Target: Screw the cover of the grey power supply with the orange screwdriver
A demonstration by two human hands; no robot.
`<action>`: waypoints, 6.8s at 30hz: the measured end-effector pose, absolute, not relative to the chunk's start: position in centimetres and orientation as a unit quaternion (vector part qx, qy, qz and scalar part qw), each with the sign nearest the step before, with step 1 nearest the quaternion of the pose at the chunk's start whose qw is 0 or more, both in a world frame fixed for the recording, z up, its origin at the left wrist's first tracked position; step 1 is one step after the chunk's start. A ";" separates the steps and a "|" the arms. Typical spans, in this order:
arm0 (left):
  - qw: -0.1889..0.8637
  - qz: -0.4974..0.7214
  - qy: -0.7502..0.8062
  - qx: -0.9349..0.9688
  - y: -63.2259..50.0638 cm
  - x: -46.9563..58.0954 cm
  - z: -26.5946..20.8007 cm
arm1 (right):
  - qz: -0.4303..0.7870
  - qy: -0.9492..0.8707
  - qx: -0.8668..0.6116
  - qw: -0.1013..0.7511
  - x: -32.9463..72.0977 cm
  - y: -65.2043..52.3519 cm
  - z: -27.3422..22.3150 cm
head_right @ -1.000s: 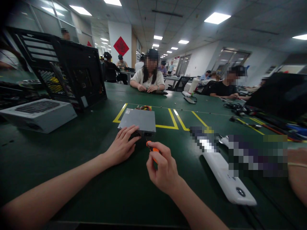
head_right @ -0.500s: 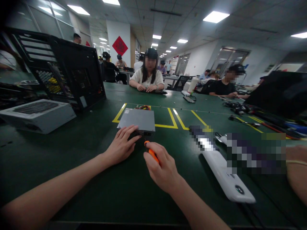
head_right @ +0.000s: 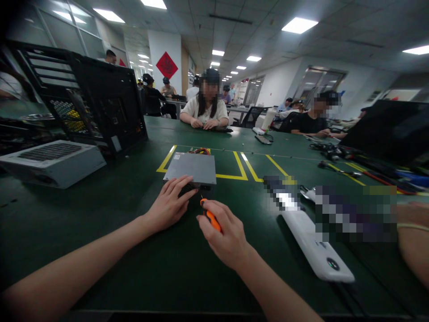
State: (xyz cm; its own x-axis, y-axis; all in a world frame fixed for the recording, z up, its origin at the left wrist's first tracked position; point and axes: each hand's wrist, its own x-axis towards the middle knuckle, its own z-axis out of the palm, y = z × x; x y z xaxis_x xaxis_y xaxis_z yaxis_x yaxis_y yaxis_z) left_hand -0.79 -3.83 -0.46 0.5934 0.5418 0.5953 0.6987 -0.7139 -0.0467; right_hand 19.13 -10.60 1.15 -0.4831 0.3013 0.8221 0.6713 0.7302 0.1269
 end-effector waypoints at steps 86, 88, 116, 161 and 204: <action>-0.673 -0.433 -0.323 -0.506 -5.8 0.3 0.9 | -0.167 -0.668 -0.254 0.679 20.1 -13.0 4.2; -0.758 -0.423 -0.284 -0.407 -6.3 0.4 1.3 | -0.176 -0.657 -0.257 0.686 19.6 -14.9 4.0; -0.833 -0.348 -0.193 -0.384 -7.4 0.3 0.8 | -0.185 -0.601 -0.328 0.704 14.9 -19.2 0.2; -0.793 -0.447 -0.218 -0.352 -6.2 -0.3 0.9 | -0.022 -0.627 -0.493 0.602 14.6 -19.1 -2.5; -0.759 -0.433 -0.232 -0.427 -6.7 0.1 0.7 | 0.543 -0.348 -0.475 0.598 13.0 -19.7 -2.2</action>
